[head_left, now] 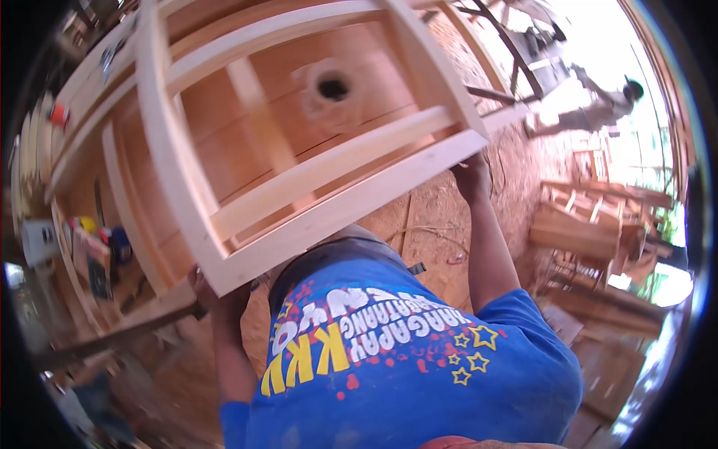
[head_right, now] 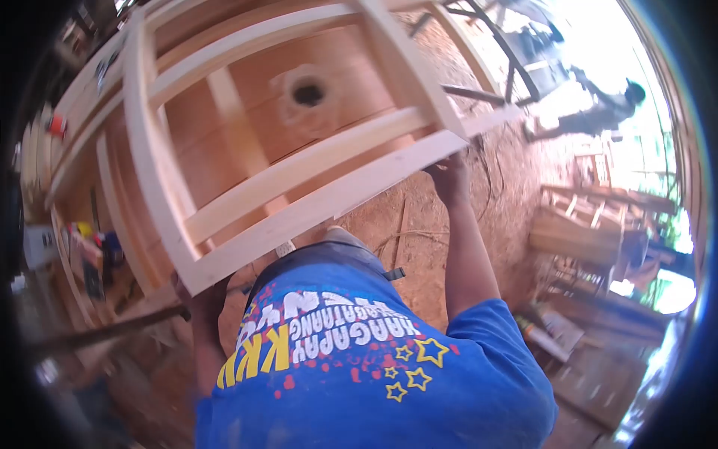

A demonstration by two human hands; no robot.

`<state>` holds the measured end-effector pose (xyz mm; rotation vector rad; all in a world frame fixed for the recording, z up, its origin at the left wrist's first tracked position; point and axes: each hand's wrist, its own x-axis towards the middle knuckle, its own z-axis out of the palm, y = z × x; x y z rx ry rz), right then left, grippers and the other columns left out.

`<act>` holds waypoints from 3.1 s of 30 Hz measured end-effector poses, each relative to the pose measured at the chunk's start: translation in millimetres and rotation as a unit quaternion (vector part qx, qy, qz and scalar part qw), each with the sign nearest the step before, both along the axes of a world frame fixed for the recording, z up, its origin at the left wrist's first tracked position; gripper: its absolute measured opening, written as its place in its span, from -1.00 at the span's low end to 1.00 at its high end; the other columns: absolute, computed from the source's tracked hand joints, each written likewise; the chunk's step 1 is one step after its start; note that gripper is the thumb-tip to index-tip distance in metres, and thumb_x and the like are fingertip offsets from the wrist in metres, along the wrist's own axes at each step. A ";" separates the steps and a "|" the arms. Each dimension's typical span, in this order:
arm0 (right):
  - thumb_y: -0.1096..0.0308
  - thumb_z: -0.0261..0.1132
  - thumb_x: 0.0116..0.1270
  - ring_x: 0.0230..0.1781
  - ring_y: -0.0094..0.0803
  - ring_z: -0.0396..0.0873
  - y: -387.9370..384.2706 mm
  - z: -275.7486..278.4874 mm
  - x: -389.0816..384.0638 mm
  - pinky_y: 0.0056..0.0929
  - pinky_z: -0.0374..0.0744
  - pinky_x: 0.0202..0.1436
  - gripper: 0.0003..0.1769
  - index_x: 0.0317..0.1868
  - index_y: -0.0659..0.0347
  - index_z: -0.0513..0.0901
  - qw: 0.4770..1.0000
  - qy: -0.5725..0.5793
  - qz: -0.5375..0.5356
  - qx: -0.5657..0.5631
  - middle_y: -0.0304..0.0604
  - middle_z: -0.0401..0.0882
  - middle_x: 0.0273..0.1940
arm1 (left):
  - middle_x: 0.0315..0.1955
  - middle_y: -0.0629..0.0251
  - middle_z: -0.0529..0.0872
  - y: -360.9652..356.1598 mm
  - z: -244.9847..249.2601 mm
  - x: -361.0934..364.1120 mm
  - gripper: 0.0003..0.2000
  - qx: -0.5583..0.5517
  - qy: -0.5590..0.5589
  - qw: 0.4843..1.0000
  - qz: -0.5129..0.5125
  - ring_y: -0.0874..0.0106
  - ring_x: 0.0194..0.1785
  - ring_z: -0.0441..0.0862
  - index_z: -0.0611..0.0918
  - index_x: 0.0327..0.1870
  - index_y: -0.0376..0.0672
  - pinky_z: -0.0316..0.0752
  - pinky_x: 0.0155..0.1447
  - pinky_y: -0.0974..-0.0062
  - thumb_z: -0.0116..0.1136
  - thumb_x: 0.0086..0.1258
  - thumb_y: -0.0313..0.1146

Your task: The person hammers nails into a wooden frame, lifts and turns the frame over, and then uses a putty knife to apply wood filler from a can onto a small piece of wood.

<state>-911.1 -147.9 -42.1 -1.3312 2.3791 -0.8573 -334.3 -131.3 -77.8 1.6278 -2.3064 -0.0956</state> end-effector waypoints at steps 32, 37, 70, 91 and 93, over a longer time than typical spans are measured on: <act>-0.13 0.70 -0.10 0.39 -0.24 0.49 -6.4 -32.4 -83.1 -0.13 0.49 0.36 -0.09 0.34 -0.05 0.72 0.962 -0.123 0.159 -0.184 -0.42 0.74 0.24 | 0.64 -0.31 0.13 -15.6 137.0 -120.5 0.11 0.168 -0.194 0.946 0.200 -0.18 0.69 0.11 0.31 0.67 -0.20 0.11 0.69 0.01 0.71 0.03 -0.18; -0.13 0.69 -0.11 0.37 -0.23 0.52 -9.6 -41.5 -76.7 -0.12 0.47 0.25 -0.08 0.33 -0.03 0.72 0.950 -0.149 0.150 -0.231 -0.41 0.75 0.24 | 0.62 -0.33 0.14 -15.6 141.7 -128.9 0.29 0.162 -0.222 0.939 0.205 -0.23 0.67 0.12 0.31 0.67 -0.18 0.12 0.68 -0.06 0.76 -0.17 0.18; -0.09 0.71 -0.04 0.71 0.10 0.09 -50.2 131.9 82.4 0.16 0.11 0.69 0.33 0.69 0.11 0.20 0.818 0.212 0.532 0.053 0.05 0.16 0.68 | 0.29 0.04 0.55 -60.4 148.1 -193.6 0.10 0.108 -0.050 0.993 -0.017 0.05 0.44 0.46 0.41 0.55 -0.11 0.17 0.66 0.00 0.57 -0.10 0.19; 0.02 0.74 -0.25 0.56 -0.03 0.34 -50.5 129.4 127.6 0.01 0.29 0.58 0.14 0.47 0.04 0.56 0.855 0.235 0.462 0.023 -0.10 0.49 0.49 | 0.29 -0.02 0.53 -63.0 149.3 -174.0 0.06 0.154 0.034 0.986 -0.045 0.06 0.48 0.41 0.34 0.61 -0.22 0.07 0.69 0.05 0.51 0.03 0.07; 0.05 0.77 -0.29 0.57 0.00 0.33 -52.9 129.7 131.6 0.04 0.31 0.57 0.20 0.50 0.04 0.53 0.849 0.242 0.470 0.024 -0.09 0.47 0.50 | 0.31 -0.03 0.53 -62.5 146.6 -173.7 0.07 0.157 0.024 0.986 -0.042 0.05 0.49 0.41 0.34 0.61 -0.22 0.07 0.70 0.05 0.53 0.03 0.07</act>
